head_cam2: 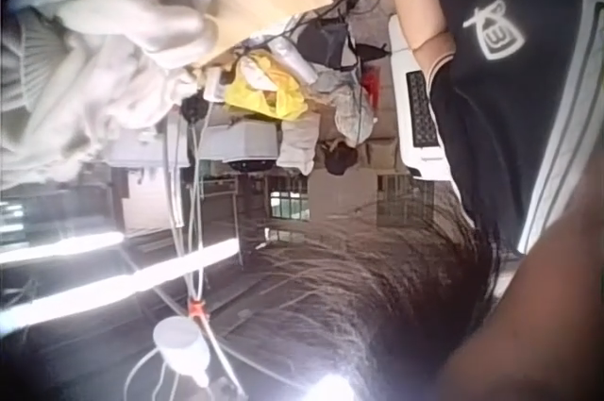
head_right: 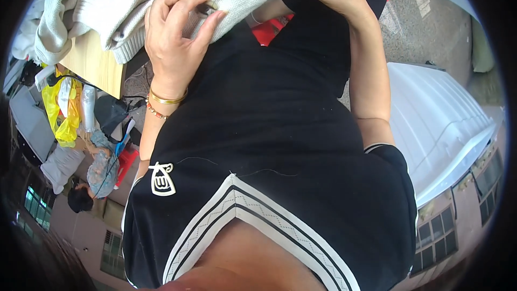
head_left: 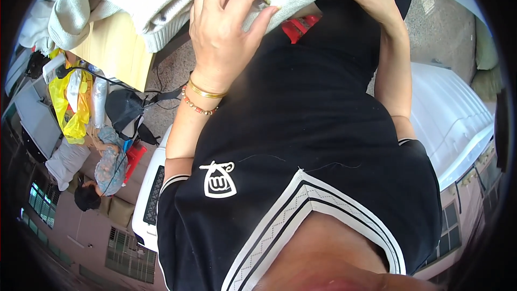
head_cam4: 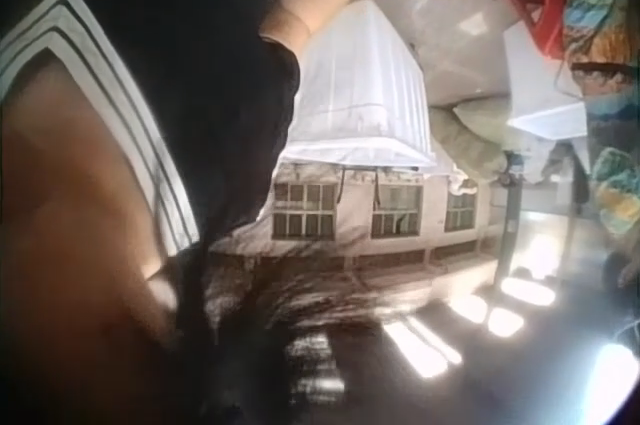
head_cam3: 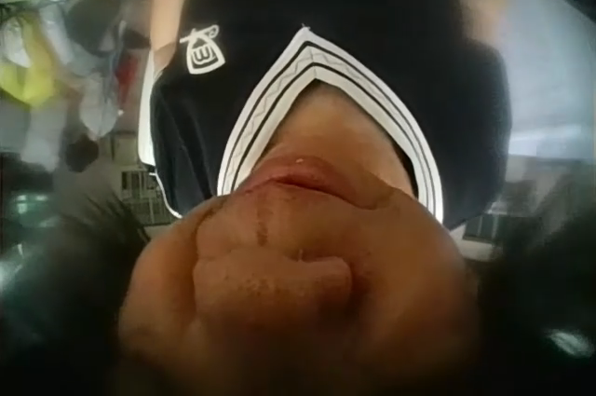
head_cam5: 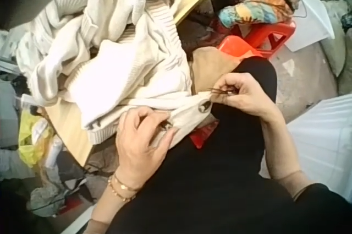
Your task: Trimming loose threads from sweaters using small thread snips.
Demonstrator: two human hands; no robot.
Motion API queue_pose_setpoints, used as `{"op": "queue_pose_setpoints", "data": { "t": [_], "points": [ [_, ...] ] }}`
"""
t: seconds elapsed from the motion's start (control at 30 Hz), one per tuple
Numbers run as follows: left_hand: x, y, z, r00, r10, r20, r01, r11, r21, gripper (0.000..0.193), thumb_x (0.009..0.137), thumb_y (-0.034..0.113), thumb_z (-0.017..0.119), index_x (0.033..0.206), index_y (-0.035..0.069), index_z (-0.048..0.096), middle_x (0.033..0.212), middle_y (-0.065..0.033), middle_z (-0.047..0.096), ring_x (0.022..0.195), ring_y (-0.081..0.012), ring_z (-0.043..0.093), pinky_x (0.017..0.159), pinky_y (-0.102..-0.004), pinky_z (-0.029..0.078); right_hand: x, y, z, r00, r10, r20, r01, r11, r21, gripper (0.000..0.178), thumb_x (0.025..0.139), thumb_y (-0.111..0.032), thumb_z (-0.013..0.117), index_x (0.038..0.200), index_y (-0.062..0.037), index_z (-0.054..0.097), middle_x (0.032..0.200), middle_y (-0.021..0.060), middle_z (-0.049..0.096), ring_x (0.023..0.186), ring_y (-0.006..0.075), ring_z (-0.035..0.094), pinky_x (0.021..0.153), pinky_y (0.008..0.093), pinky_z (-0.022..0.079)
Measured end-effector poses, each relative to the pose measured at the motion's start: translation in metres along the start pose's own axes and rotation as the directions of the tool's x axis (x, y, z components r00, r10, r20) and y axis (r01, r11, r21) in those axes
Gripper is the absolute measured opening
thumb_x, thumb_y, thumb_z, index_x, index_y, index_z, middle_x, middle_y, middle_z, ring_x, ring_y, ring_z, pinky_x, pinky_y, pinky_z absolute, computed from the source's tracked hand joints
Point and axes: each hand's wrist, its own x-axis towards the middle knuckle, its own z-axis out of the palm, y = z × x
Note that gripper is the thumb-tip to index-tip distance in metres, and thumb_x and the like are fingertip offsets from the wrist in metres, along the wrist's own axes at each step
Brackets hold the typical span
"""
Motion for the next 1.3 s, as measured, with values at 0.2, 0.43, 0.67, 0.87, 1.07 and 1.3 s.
{"op": "queue_pose_setpoints", "data": {
  "t": [0.2,0.43,0.67,0.87,1.07,1.3],
  "points": [
    [-0.002,-0.003,0.0,0.995,-0.076,-0.06,0.061,0.972,-0.227,0.02,0.074,0.013,0.086,0.091,0.015,0.077,0.09,-0.0014,0.062,0.082,-0.0206,0.058,0.075,-0.0333,0.045,0.011,-0.044,0.039,0.816,0.418,-0.399,-0.576,0.645,-0.502,0.008,0.09,0.003,0.07,0.097,0.0019,0.07,0.089,0.0018,0.072,0.082,0.0076,0.066,0.076,0.0221,0.052],
    [-0.014,-0.004,-0.035,0.984,-0.149,0.101,0.179,0.765,-0.618,0.005,0.087,0.002,0.072,0.092,0.002,0.07,0.1,-0.0092,0.067,0.088,-0.0231,0.064,0.079,-0.0313,0.051,-0.013,0.005,-0.001,0.999,0.008,-0.051,-0.016,0.987,-0.161,0.008,0.091,0.001,0.071,0.098,0.0015,0.07,0.087,0.0008,0.071,0.082,0.0068,0.065,0.075,0.0217,0.052],
    [-0.007,-0.019,-0.02,1.0,0.028,0.007,-0.027,0.995,-0.095,0.02,0.082,0.008,0.079,0.102,0.009,0.075,0.099,-0.0057,0.066,0.085,-0.0227,0.066,0.074,-0.0344,0.053,0.008,-0.03,0.084,0.922,0.163,-0.351,-0.383,0.526,-0.76,0.026,0.082,0.004,0.076,0.107,0.0007,0.07,0.091,-0.002,0.064,0.074,0.0022,0.054,0.064,0.0192,0.042],
    [-0.008,-0.023,-0.016,0.999,-0.008,0.047,0.012,0.997,-0.077,0.021,0.084,0.009,0.078,0.105,0.013,0.076,0.097,-0.0038,0.065,0.084,-0.0226,0.065,0.072,-0.0342,0.053,0.018,-0.013,0.115,0.986,0.112,-0.123,-0.161,0.453,-0.877,0.028,0.075,-0.006,0.082,0.1,-0.0015,0.07,0.079,0.0062,0.063,0.063,0.0172,0.063,0.058,0.0268,0.048],
    [-0.008,-0.027,-0.018,0.995,0.014,0.097,-0.001,0.991,-0.133,0.025,0.08,0.012,0.082,0.104,0.017,0.078,0.095,-0.0009,0.065,0.077,-0.019,0.064,0.066,-0.0312,0.052,0.007,0.017,0.114,0.999,-0.022,-0.033,-0.027,0.23,-0.973,0.028,0.071,-0.006,0.077,0.097,-0.0149,0.071,0.085,0.0002,0.068,0.07,0.019,0.068,0.058,0.0288,0.053],
    [-0.006,-0.03,-0.015,0.994,0.099,0.054,-0.092,0.989,-0.116,0.021,0.077,0.013,0.084,0.097,0.017,0.079,0.089,0.0003,0.066,0.076,-0.0173,0.065,0.063,-0.0301,0.052,0.01,0.013,0.115,0.999,-0.019,0.05,0.053,0.225,-0.973,0.029,0.071,-0.005,0.078,0.096,-0.0144,0.07,0.083,-0.0011,0.067,0.07,0.0188,0.068,0.057,0.0287,0.052]
  ]
}}
